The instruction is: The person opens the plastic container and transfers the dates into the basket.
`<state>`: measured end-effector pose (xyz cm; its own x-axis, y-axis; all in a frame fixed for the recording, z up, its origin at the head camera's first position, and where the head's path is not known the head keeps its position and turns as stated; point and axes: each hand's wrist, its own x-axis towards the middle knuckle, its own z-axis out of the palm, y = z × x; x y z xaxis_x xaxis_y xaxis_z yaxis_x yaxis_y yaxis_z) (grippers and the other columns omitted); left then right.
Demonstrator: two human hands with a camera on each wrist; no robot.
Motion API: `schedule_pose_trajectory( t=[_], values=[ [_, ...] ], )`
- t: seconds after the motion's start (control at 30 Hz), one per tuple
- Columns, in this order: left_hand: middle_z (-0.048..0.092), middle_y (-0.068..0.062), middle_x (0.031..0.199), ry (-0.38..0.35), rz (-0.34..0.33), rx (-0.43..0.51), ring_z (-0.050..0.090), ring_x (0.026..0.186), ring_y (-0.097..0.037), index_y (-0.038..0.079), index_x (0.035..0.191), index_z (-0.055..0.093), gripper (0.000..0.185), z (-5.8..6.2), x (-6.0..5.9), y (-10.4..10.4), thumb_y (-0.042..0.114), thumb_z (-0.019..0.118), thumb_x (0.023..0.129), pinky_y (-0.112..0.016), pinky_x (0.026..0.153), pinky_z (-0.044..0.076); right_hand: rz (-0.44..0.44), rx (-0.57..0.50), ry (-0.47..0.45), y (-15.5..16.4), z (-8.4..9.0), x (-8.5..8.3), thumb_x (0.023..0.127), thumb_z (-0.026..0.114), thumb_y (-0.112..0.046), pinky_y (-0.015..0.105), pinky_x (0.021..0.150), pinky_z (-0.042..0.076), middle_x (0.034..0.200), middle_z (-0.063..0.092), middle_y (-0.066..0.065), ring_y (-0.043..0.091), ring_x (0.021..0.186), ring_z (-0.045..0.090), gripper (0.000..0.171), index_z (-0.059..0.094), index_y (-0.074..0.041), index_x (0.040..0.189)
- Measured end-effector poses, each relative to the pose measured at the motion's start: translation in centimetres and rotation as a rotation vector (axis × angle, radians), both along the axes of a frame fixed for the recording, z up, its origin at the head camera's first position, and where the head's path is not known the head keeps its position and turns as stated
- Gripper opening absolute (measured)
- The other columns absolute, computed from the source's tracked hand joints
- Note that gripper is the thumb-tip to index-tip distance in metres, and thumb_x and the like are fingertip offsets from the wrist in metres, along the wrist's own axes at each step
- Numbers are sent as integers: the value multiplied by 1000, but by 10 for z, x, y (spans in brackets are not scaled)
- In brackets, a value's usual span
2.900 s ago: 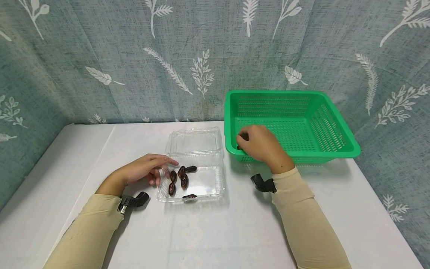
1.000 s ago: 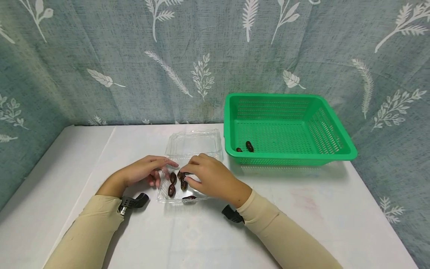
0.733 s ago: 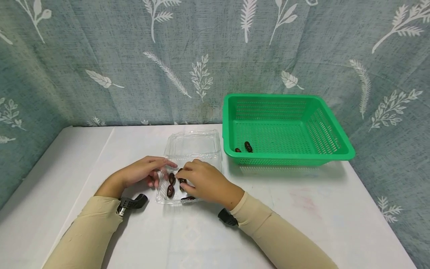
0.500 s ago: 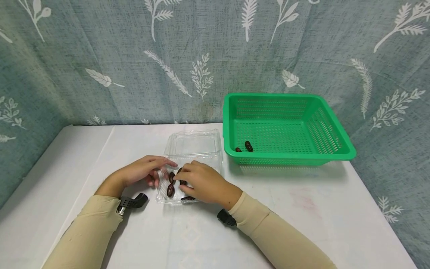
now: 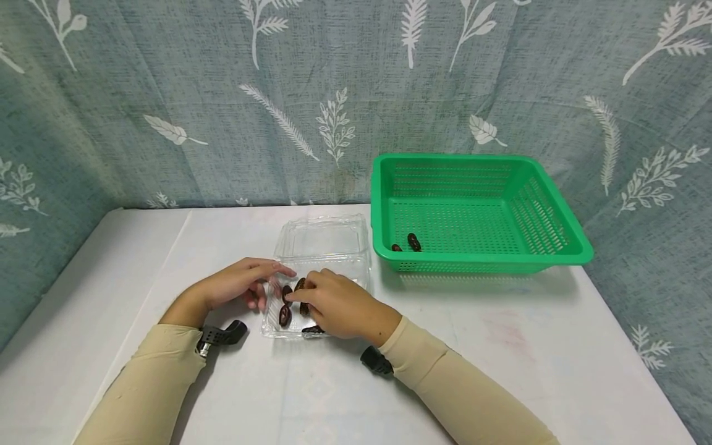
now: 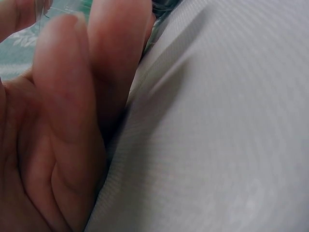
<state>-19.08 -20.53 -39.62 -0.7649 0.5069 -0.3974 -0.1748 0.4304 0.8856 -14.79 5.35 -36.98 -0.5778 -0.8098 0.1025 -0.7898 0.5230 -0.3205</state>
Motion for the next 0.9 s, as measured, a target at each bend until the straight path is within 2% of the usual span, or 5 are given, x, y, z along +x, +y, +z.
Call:
schedule_pose_trajectory(
  t=[0.1, 0.33, 0.53, 0.67, 0.9],
  values=[
    [65, -5, 96, 4, 0, -1, 64, 56, -13, 11, 136, 61, 50, 0, 0, 0, 46, 41, 107, -26, 53, 53, -4, 13, 0, 0, 0, 0, 95, 56, -3, 26, 79, 47, 111, 62, 2, 15, 95, 54, 44, 66, -23, 133],
    [66, -5, 96, 1, -1, 14, 64, 56, -12, 10, 137, 61, 50, 0, 1, 0, 44, 40, 107, -26, 52, 53, -74, -13, -18, -1, -1, 0, 98, 55, -7, 27, 77, 47, 109, 63, 1, 16, 91, 53, 31, 73, -17, 122],
    [66, -5, 96, 5, -3, 9, 64, 56, -12, 10, 137, 60, 50, 0, 0, 1, 44, 40, 107, -26, 53, 52, -112, -22, -40, 0, -1, 0, 97, 55, -6, 31, 83, 51, 107, 65, 1, 17, 97, 58, 30, 75, -16, 116],
    [66, -4, 95, 3, -1, 10, 65, 57, -12, 10, 137, 60, 50, 0, 0, 1, 44, 39, 107, -26, 53, 52, -149, -9, -59, 0, 0, 0, 95, 59, -7, 34, 86, 53, 109, 67, 2, 19, 102, 60, 28, 76, -15, 115],
    [64, -4, 96, -13, -4, 13, 65, 58, -12, 8, 138, 59, 51, -1, -1, -1, 45, 39, 107, -25, 52, 52, -198, 19, -92, -1, 0, 0, 89, 70, -12, 37, 81, 54, 110, 68, 1, 20, 101, 60, 25, 75, -17, 113]
  ],
)
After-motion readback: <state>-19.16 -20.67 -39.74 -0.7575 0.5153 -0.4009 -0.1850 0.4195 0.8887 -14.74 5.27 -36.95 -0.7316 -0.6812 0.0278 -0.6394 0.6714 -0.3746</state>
